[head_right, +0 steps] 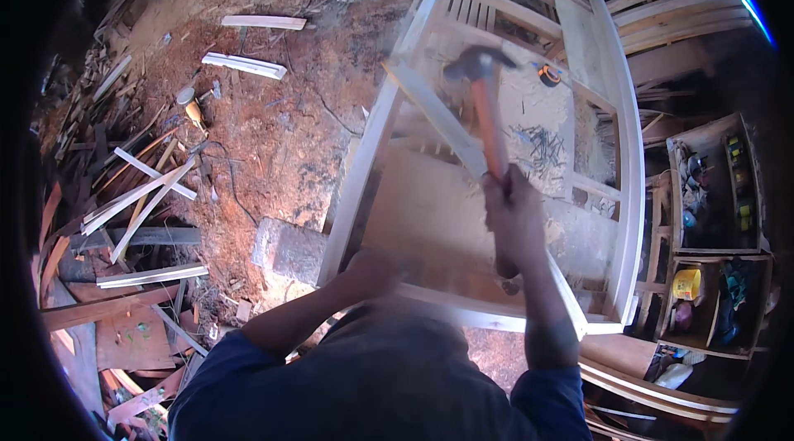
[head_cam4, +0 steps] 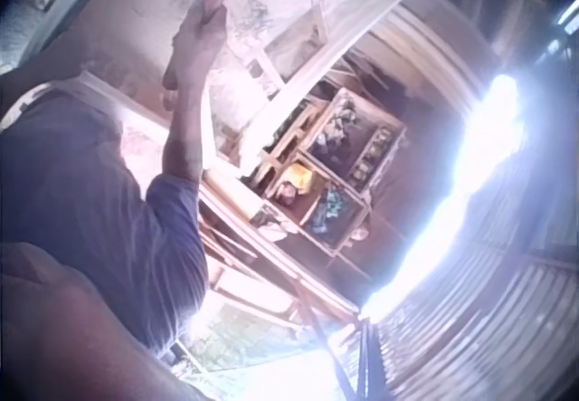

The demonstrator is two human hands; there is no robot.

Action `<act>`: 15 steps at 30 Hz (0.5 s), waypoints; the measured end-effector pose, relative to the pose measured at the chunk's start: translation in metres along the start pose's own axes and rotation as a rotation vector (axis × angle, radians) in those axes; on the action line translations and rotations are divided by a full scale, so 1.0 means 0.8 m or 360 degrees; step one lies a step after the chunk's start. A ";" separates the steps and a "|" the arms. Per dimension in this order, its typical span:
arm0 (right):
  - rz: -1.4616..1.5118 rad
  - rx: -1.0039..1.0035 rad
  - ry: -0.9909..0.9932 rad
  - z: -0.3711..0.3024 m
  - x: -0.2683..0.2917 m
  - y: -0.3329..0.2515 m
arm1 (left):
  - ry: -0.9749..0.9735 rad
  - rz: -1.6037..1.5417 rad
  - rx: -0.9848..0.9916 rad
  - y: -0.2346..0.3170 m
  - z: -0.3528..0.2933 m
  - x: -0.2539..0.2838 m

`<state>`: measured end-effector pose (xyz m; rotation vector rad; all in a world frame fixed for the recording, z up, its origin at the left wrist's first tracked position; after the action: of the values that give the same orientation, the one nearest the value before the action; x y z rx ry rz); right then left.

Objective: The person assembles a wooden frame by hammering nails into the joints and attaching a wooden slat diagonally across the frame.

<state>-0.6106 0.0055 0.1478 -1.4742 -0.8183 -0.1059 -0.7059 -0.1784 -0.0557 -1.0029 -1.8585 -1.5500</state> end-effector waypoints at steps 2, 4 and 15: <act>-0.0013 0.0314 0.0201 0.003 0.048 -0.083 | 0.0117 -0.0011 -0.0128 0.027 0.034 0.058; 0.0133 0.0907 0.0442 -0.005 0.084 -0.199 | 0.0229 -0.0022 -0.0218 0.034 0.048 0.086; -0.0723 0.0733 0.0173 0.152 -0.122 -0.003 | 0.0404 -0.0615 -0.0247 0.015 -0.018 0.015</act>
<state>-0.7343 0.0750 0.0830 -0.8291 -0.9998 -0.3139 -0.7042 -0.1887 -0.0361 -0.4921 -1.8448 -1.9671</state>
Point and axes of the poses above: each hand's wrist, its own z-axis towards the middle knuckle, its own x-axis out of the back of the hand, y = z × x, the point moved 9 cm from there along z, towards the middle knuckle, and after that the axes turned 1 degree about -x, right-handed, at the moved point
